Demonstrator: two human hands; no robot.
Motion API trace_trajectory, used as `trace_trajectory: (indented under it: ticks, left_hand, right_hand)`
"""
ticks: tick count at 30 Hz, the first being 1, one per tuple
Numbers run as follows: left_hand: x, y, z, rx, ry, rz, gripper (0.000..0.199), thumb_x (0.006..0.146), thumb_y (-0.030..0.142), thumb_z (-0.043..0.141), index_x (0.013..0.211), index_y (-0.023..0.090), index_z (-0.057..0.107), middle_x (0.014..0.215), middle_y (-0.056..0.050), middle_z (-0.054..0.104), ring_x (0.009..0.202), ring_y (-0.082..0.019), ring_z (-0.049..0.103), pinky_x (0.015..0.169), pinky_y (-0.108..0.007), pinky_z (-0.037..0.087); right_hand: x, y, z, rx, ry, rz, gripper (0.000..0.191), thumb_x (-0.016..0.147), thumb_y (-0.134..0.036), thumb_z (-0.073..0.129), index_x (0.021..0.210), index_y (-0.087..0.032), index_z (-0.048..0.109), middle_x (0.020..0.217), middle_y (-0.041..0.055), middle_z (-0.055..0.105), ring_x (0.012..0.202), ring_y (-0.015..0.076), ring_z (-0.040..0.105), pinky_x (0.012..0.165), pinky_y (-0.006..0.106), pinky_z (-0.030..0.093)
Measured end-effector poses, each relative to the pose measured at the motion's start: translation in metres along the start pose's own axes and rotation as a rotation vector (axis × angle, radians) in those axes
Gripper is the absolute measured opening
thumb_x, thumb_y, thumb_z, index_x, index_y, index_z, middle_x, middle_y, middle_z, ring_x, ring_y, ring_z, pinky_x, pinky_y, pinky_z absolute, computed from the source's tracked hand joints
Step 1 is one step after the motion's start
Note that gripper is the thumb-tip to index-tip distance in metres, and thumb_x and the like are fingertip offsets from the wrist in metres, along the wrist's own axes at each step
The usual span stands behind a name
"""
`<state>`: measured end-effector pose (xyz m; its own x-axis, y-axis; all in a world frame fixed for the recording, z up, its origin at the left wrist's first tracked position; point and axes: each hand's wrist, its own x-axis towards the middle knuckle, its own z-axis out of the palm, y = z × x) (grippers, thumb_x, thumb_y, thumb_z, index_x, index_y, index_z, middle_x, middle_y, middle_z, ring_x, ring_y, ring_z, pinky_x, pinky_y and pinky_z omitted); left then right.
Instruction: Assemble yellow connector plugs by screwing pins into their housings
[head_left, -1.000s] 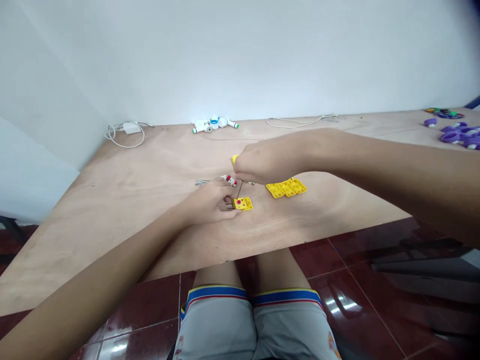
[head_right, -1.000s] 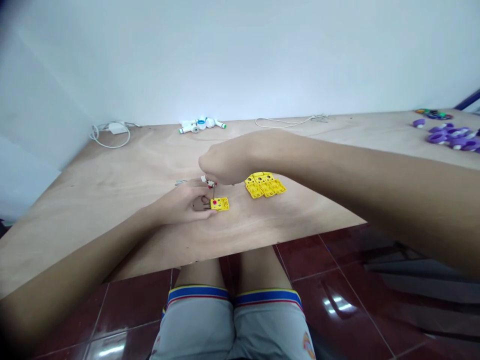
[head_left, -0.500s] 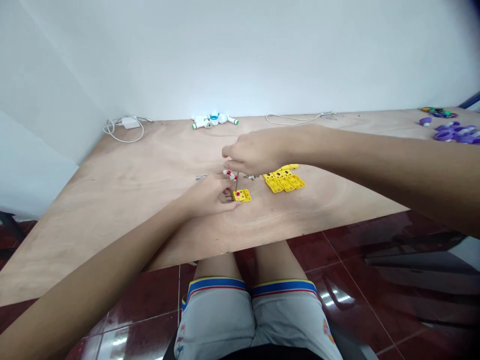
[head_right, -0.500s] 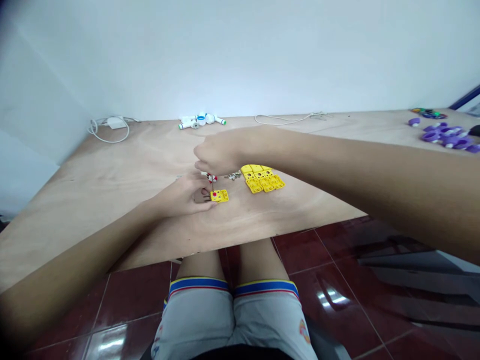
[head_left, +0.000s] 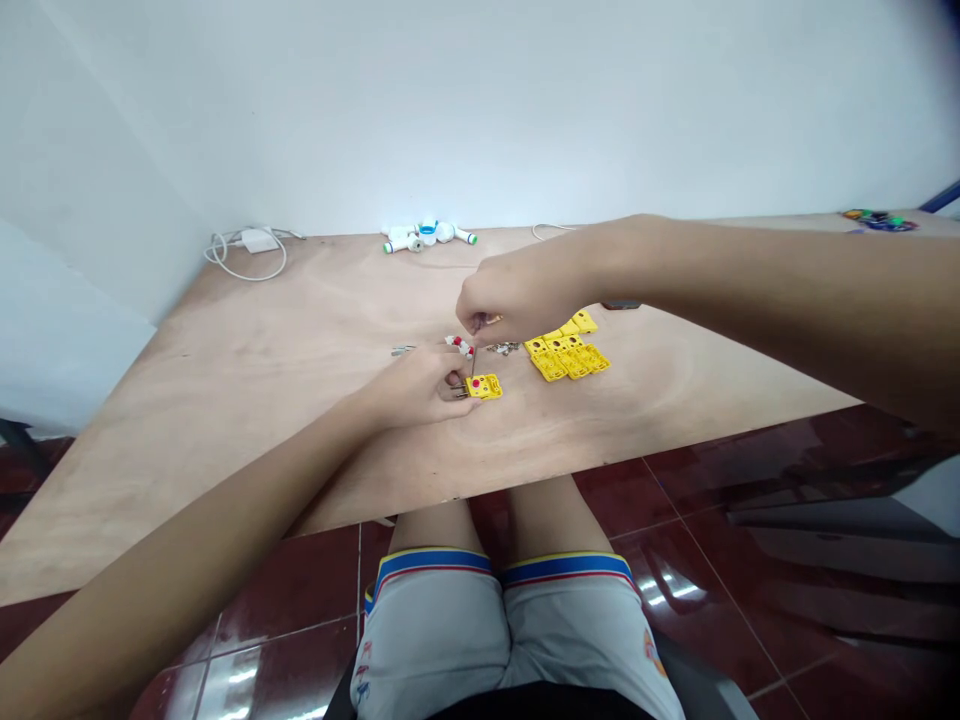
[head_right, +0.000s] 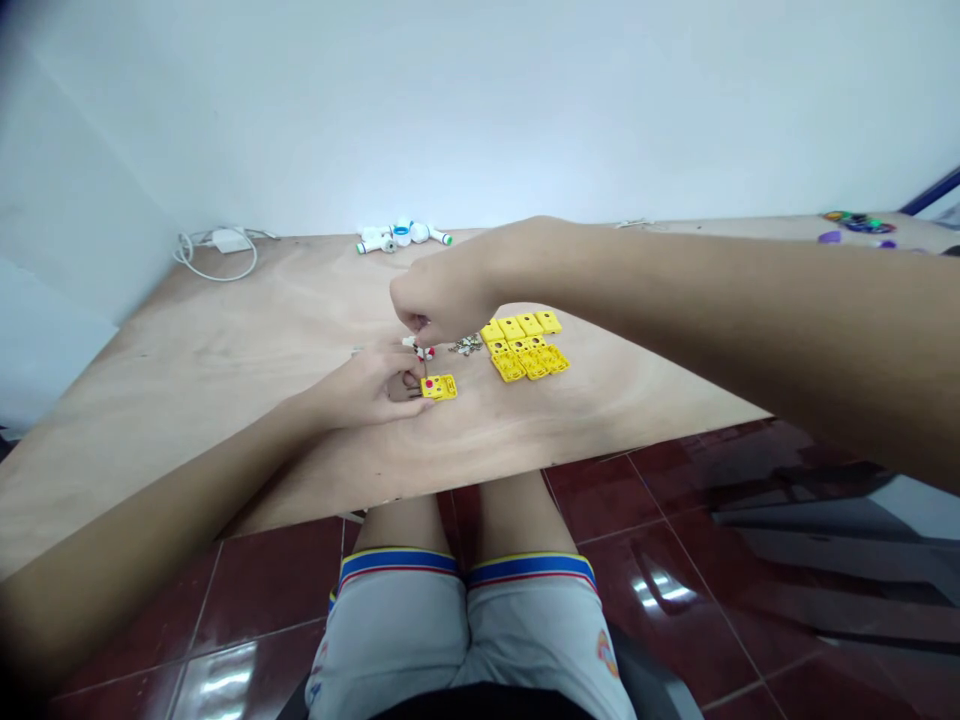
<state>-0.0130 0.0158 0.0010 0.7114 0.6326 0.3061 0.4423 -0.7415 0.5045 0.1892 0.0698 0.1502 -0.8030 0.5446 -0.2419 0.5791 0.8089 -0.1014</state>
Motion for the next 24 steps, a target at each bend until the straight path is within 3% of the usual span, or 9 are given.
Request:
trace_trajectory:
  ticks: [1,3,5,7,13,18,21,24]
  left_hand:
    - [0.0,-0.001,0.001,-0.006,0.006,0.001,0.022,0.093,0.037,0.076,0.086,0.021,0.063,0.087,-0.005,0.07,0.082,-0.022,0.062,0.076,-0.035,0.046]
    - [0.0,-0.002,0.001,-0.011,0.01,-0.004,0.022,0.093,0.037,0.076,0.085,0.021,0.063,0.086,-0.004,0.07,0.081,-0.021,0.063,0.077,-0.035,0.047]
    - [0.0,-0.003,0.002,-0.011,0.008,-0.006,0.021,0.093,0.035,0.076,0.085,0.021,0.063,0.085,-0.004,0.069,0.08,-0.02,0.062,0.076,-0.035,0.047]
    - [-0.001,-0.004,0.002,-0.013,0.012,-0.005,0.022,0.093,0.037,0.076,0.086,0.021,0.063,0.085,-0.004,0.069,0.079,-0.02,0.063,0.076,-0.035,0.047]
    - [-0.002,-0.005,0.003,0.007,0.023,-0.006,0.026,0.095,0.043,0.076,0.089,0.02,0.065,0.089,-0.006,0.072,0.082,-0.022,0.065,0.075,-0.035,0.048]
    - [-0.001,-0.004,0.002,0.011,0.02,0.014,0.021,0.092,0.035,0.078,0.086,0.021,0.064,0.085,-0.004,0.07,0.08,-0.021,0.064,0.077,-0.035,0.048]
    - [-0.001,-0.004,0.003,0.019,0.024,0.008,0.023,0.094,0.039,0.077,0.087,0.021,0.065,0.087,-0.005,0.071,0.082,-0.022,0.064,0.076,-0.036,0.049]
    - [-0.002,-0.004,0.003,0.019,0.026,-0.01,0.026,0.094,0.043,0.076,0.088,0.021,0.064,0.09,-0.006,0.072,0.084,-0.023,0.066,0.076,-0.036,0.05]
  right_hand:
    - [-0.001,-0.009,-0.001,-0.102,-0.091,0.02,0.042,0.099,-0.038,0.079,0.064,-0.019,0.066,0.056,-0.0038,0.055,0.051,0.0107,0.045,0.06,0.034,0.036]
    - [-0.003,-0.023,-0.002,-0.213,-0.15,0.117,0.051,0.111,-0.047,0.061,0.069,-0.019,0.068,0.062,0.0014,0.062,0.057,0.0154,0.055,0.063,0.036,0.042]
    - [-0.004,-0.031,-0.002,-0.302,-0.128,0.193,0.056,0.115,-0.051,0.051,0.074,-0.018,0.071,0.07,0.0058,0.067,0.068,0.0208,0.064,0.069,0.039,0.046]
    - [-0.004,-0.033,-0.003,-0.346,-0.114,0.202,0.053,0.114,-0.05,0.053,0.077,-0.017,0.072,0.074,0.0077,0.069,0.077,0.0244,0.068,0.073,0.041,0.048]
    - [0.0,-0.027,-0.005,-0.177,-0.113,0.076,0.024,0.104,-0.032,0.07,0.085,-0.018,0.076,0.077,0.0058,0.071,0.08,0.0242,0.068,0.075,0.04,0.047]
    - [0.001,-0.022,-0.001,-0.207,-0.115,0.125,0.048,0.114,-0.045,0.049,0.087,-0.017,0.078,0.075,0.0086,0.069,0.073,0.0251,0.064,0.069,0.042,0.045]
    - [0.0,-0.022,-0.001,-0.119,-0.115,0.067,0.026,0.107,-0.03,0.06,0.107,-0.019,0.083,0.085,0.0078,0.076,0.079,0.0252,0.067,0.072,0.041,0.047]
    - [-0.001,-0.02,0.001,-0.027,-0.085,0.053,0.026,0.103,-0.024,0.064,0.119,-0.023,0.083,0.088,0.0045,0.079,0.078,0.0232,0.068,0.071,0.039,0.047]
